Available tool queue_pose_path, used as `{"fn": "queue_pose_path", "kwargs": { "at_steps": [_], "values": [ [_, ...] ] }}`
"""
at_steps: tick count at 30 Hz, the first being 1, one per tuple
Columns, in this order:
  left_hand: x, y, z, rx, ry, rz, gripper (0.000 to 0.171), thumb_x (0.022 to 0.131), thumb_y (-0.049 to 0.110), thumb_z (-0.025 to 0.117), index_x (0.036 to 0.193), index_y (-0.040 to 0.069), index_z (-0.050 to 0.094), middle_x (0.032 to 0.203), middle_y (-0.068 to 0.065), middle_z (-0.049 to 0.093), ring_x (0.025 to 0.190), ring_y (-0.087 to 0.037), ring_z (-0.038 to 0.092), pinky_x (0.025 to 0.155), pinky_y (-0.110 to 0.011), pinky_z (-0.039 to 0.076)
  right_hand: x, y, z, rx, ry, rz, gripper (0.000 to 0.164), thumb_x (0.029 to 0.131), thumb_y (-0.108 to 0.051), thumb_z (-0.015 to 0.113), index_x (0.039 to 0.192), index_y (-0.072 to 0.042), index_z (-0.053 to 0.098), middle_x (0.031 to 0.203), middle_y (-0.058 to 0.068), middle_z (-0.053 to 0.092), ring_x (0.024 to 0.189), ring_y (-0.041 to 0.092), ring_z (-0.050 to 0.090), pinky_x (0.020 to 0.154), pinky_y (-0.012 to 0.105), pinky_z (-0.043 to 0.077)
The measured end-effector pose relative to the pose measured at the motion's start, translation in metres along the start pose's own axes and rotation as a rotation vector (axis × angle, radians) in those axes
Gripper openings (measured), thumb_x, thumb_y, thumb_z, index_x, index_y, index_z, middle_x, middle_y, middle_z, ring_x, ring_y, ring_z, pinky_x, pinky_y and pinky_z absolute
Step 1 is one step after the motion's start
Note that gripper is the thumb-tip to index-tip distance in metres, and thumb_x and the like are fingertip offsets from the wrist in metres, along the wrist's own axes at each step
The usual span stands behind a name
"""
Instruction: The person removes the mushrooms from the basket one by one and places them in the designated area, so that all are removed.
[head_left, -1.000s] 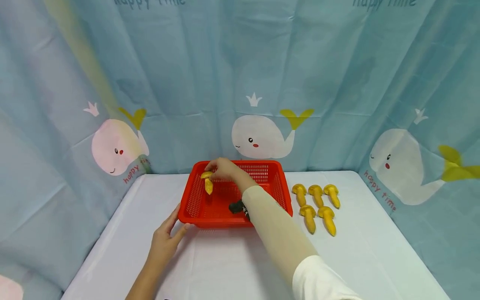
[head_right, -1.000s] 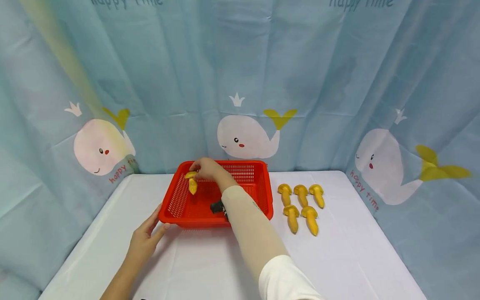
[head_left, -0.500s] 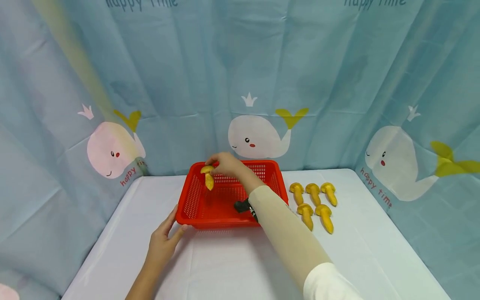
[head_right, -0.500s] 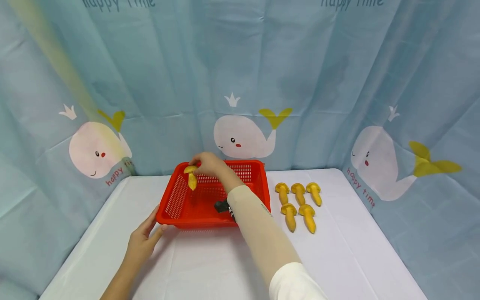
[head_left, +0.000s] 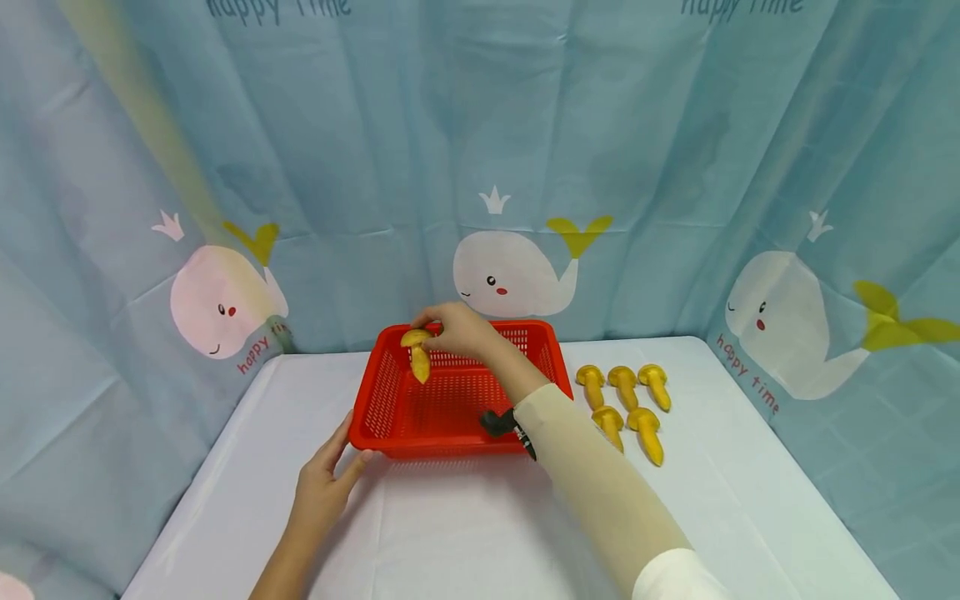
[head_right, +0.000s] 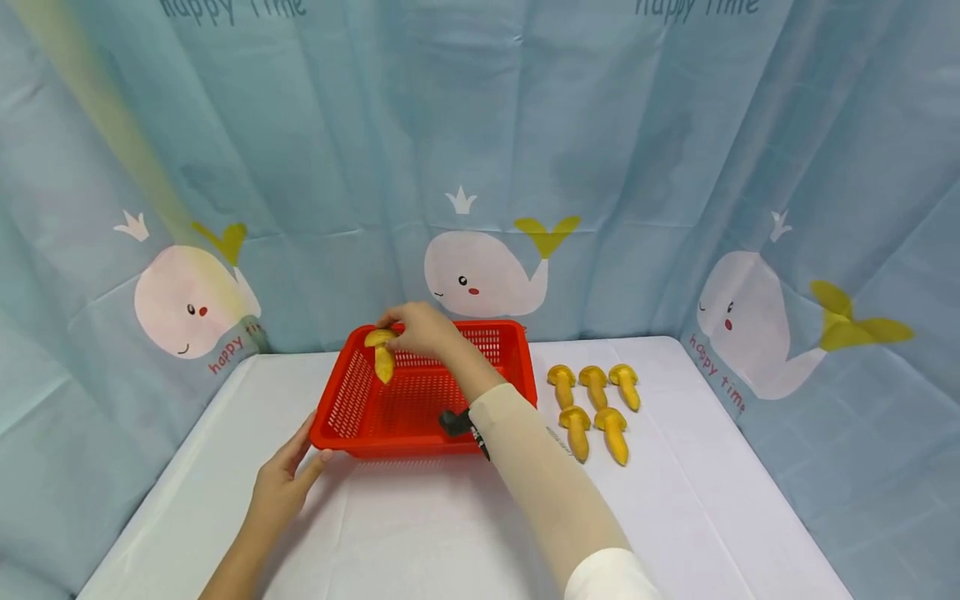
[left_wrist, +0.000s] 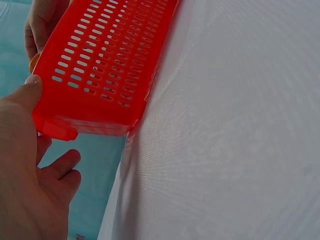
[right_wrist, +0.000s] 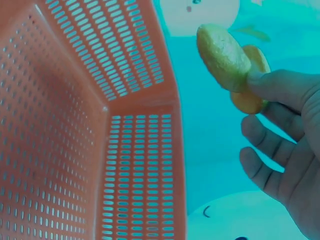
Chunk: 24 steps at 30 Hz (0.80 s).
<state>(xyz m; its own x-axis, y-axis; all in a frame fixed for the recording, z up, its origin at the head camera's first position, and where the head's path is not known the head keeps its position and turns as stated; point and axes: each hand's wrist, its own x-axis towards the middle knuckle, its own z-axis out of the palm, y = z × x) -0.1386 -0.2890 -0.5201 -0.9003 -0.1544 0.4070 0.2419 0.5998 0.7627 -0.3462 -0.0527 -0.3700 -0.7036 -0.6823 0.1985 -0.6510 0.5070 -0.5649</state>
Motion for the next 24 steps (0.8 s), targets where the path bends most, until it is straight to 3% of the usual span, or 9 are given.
{"fn": "queue_pose_path", "kwargs": {
  "at_steps": [8, 14, 20, 24],
  "values": [
    [0.001, -0.003, 0.001, -0.002, 0.005, 0.014, 0.077, 0.09, 0.02, 0.08, 0.158, 0.027, 0.042, 0.157, 0.002, 0.049, 0.137, 0.003, 0.047, 0.102, -0.002, 0.033, -0.024, -0.016, -0.014, -0.001, 0.046, -0.035, 0.031, 0.094, -0.023, 0.076, 0.124, -0.023, 0.073, 0.119, -0.009, 0.07, 0.094, 0.011, 0.063, 0.08, 0.024, 0.056],
    [0.0, -0.007, 0.001, -0.012, -0.005, 0.027, 0.077, 0.091, 0.017, 0.079, 0.158, 0.023, 0.041, 0.157, 0.0, 0.048, 0.134, 0.016, 0.041, 0.103, -0.001, 0.032, -0.045, -0.017, -0.017, 0.008, 0.084, -0.042, 0.03, 0.093, -0.021, 0.077, 0.123, -0.023, 0.073, 0.121, -0.01, 0.07, 0.099, 0.009, 0.066, 0.087, 0.026, 0.057],
    [-0.001, -0.003, 0.0, -0.019, 0.003, 0.016, 0.078, 0.09, 0.018, 0.08, 0.158, 0.025, 0.042, 0.157, 0.0, 0.049, 0.133, 0.015, 0.041, 0.103, -0.001, 0.032, -0.066, -0.017, -0.019, 0.019, 0.123, -0.084, 0.029, 0.092, -0.02, 0.078, 0.121, -0.023, 0.074, 0.111, -0.012, 0.071, 0.091, 0.014, 0.062, 0.079, 0.029, 0.057],
    [0.0, 0.0, 0.0, -0.033, 0.01, 0.033, 0.079, 0.089, 0.016, 0.081, 0.157, 0.024, 0.043, 0.156, -0.003, 0.049, 0.133, 0.014, 0.043, 0.103, -0.001, 0.033, -0.08, -0.016, -0.021, 0.005, 0.143, -0.1, 0.03, 0.093, -0.022, 0.078, 0.122, -0.025, 0.073, 0.11, -0.017, 0.069, 0.09, 0.011, 0.059, 0.074, 0.024, 0.054]
  ]
}}
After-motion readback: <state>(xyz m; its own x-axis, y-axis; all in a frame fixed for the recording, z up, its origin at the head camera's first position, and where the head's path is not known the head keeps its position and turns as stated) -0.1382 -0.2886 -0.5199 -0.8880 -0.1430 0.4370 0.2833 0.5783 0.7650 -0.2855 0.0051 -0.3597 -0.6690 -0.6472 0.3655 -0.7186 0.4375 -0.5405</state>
